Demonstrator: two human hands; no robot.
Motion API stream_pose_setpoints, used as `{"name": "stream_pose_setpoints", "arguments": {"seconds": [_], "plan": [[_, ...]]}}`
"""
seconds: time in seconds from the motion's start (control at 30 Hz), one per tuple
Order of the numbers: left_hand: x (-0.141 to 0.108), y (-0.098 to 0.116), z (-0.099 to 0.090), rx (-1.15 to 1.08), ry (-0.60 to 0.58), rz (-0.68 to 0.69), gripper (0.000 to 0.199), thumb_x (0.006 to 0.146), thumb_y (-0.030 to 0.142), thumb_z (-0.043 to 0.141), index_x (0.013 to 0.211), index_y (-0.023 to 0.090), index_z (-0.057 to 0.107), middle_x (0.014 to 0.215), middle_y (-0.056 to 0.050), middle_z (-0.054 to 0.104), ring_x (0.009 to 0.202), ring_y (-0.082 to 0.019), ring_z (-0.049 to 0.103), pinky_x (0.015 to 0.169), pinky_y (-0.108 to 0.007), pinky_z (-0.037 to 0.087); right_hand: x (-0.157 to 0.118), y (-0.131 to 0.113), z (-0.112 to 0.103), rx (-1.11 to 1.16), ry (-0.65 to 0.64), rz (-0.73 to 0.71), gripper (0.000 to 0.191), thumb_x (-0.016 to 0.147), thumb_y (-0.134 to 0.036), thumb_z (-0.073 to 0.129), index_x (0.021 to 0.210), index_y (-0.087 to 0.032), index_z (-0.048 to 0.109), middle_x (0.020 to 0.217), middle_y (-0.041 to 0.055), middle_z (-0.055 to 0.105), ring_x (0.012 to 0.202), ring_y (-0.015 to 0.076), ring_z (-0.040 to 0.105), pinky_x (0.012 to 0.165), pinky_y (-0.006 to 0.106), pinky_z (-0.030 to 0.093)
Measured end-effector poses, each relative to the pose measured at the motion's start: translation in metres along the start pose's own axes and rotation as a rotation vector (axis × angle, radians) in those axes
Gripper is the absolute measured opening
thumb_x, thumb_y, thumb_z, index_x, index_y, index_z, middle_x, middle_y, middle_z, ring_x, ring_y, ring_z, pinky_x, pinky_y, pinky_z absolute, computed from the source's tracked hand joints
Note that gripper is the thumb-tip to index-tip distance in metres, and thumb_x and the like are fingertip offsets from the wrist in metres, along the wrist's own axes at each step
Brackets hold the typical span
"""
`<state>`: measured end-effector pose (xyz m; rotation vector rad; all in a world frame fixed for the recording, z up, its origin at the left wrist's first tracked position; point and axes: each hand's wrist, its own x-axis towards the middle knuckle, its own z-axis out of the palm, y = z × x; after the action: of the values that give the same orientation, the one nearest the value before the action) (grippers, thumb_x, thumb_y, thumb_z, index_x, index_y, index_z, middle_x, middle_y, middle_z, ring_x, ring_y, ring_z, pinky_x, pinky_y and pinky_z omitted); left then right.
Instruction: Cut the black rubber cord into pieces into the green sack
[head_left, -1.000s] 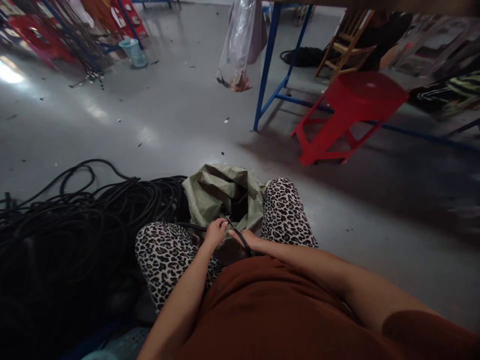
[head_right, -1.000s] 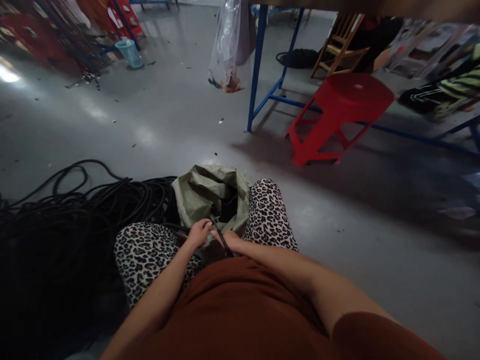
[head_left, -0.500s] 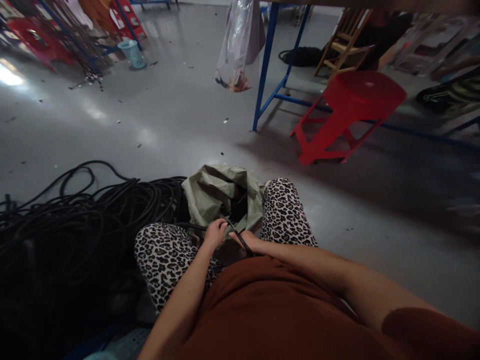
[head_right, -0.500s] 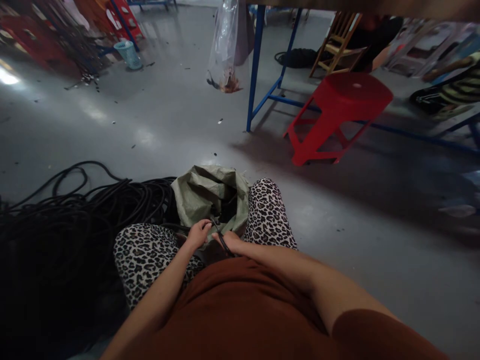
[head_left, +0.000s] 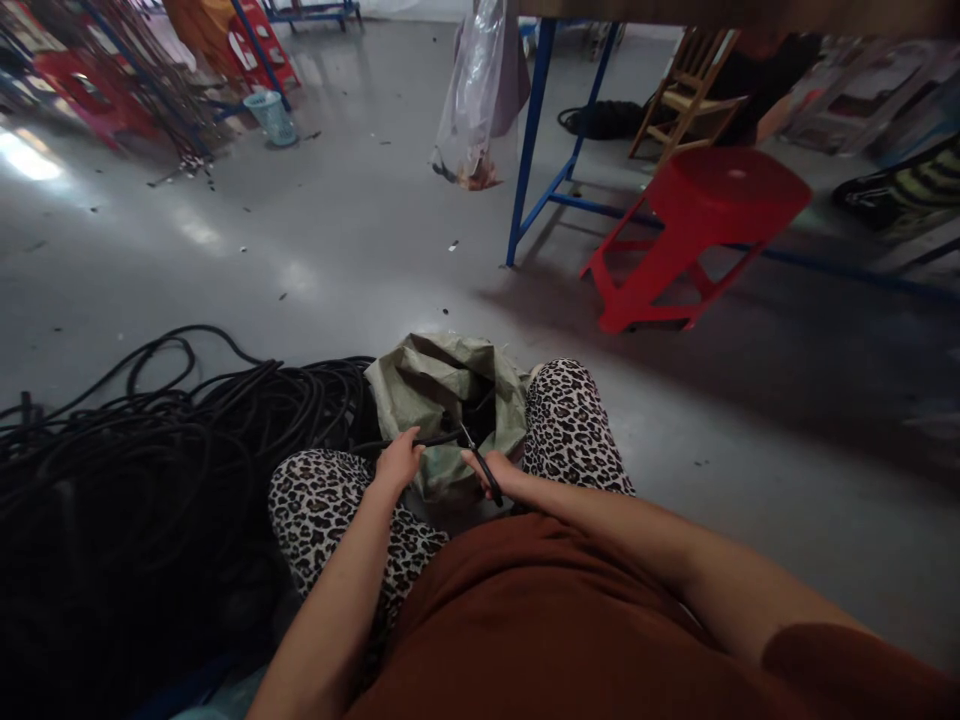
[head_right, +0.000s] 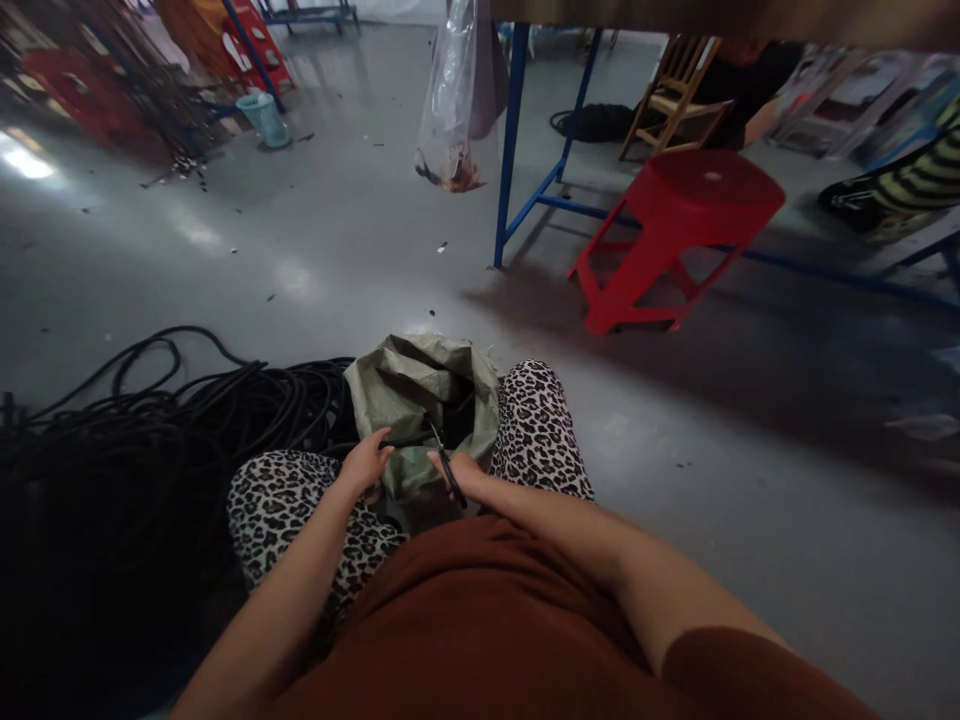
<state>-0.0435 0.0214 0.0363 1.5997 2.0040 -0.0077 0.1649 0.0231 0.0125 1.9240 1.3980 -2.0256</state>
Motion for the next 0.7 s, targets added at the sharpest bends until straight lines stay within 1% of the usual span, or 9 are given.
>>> {"name": "stream_pose_setpoints", "arguments": {"seconds": [0.1,0.17,0.27,0.33,0.43,0.5,0.57,0.63,0.7], "plan": [[0.004,-0.009,-0.013,0.098,0.002,-0.012,0.045,0.087,0.021,0.053,0.132,0.022,0.051,0.134,-0.011,0.058,0.118,-0.023,0.058,0.099,-0.032,0.045,0.001,-0.009,0.002,0.000,-0.013,-0.028,0.059,0.087,-0.068,0.046,0.060,-0.016,0.049,0.044,-0.0017,0.048,0.032,0.0100,0.047,0.034,0.019,0.039],[0.005,-0.013,-0.023,0.181,0.016,-0.014,0.042,0.086,0.021,0.053,0.129,0.023,0.055,0.131,-0.011,0.059,0.113,-0.023,0.061,0.094,-0.032,0.047,0.002,-0.015,0.003,-0.005,-0.017,-0.030,0.059,0.086,-0.069,0.047,0.061,-0.016,0.050,0.044,-0.0012,0.048,0.033,0.0106,0.048,0.034,0.018,0.039],[0.005,-0.018,-0.039,0.309,0.041,-0.008,0.037,0.088,0.021,0.047,0.123,0.024,0.059,0.122,-0.010,0.062,0.099,-0.021,0.066,0.086,-0.031,0.049,0.004,-0.022,0.005,-0.026,-0.019,-0.047,0.060,0.087,-0.070,0.045,0.064,-0.015,0.053,0.046,0.0001,0.051,0.033,0.0117,0.051,0.035,0.020,0.040],[0.003,-0.019,-0.051,0.377,0.078,0.015,0.036,0.090,0.022,0.044,0.122,0.024,0.060,0.121,-0.010,0.061,0.095,-0.021,0.066,0.082,-0.031,0.049,0.005,-0.025,0.008,-0.063,-0.015,-0.081,0.061,0.087,-0.070,0.043,0.065,-0.015,0.055,0.047,0.0009,0.053,0.034,0.0127,0.052,0.037,0.021,0.042],[-0.001,-0.020,-0.069,0.473,0.196,0.100,0.033,0.090,0.024,0.045,0.117,0.024,0.063,0.124,-0.011,0.059,0.107,-0.026,0.059,0.087,-0.036,0.047,0.004,-0.031,0.011,-0.088,-0.007,-0.134,0.061,0.087,-0.071,0.043,0.066,-0.015,0.057,0.048,0.0011,0.054,0.035,0.0134,0.052,0.039,0.022,0.043],[-0.005,-0.020,-0.080,0.513,0.297,0.157,0.031,0.089,0.025,0.047,0.115,0.024,0.064,0.129,-0.011,0.057,0.117,-0.030,0.052,0.093,-0.042,0.043,0.002,-0.037,0.012,-0.062,-0.005,-0.169,0.060,0.086,-0.070,0.045,0.067,-0.015,0.057,0.047,0.0000,0.053,0.036,0.0125,0.051,0.039,0.021,0.042],[-0.007,-0.022,-0.090,0.508,0.360,0.199,0.031,0.090,0.025,0.046,0.115,0.025,0.064,0.133,-0.011,0.055,0.123,-0.030,0.047,0.100,-0.046,0.037,-0.002,-0.043,0.012,-0.014,-0.011,-0.201,0.057,0.087,-0.068,0.046,0.068,-0.015,0.056,0.046,-0.0016,0.051,0.036,0.0113,0.050,0.038,0.020,0.041],[-0.009,-0.025,-0.100,0.483,0.346,0.224,0.031,0.092,0.026,0.043,0.117,0.025,0.062,0.130,-0.010,0.058,0.120,-0.027,0.050,0.104,-0.045,0.033,-0.005,-0.050,0.010,0.048,-0.030,-0.229,0.053,0.089,-0.065,0.047,0.070,-0.015,0.055,0.045,-0.0029,0.049,0.036,0.0107,0.049,0.036,0.019,0.039],[-0.009,-0.028,-0.110,0.473,0.282,0.239,0.033,0.093,0.028,0.042,0.121,0.026,0.060,0.121,-0.009,0.063,0.113,-0.024,0.054,0.103,-0.042,0.034,-0.007,-0.056,0.008,0.122,-0.051,-0.232,0.050,0.091,-0.061,0.047,0.071,-0.015,0.054,0.045,-0.0041,0.047,0.035,0.0102,0.047,0.035,0.019,0.039]]}}
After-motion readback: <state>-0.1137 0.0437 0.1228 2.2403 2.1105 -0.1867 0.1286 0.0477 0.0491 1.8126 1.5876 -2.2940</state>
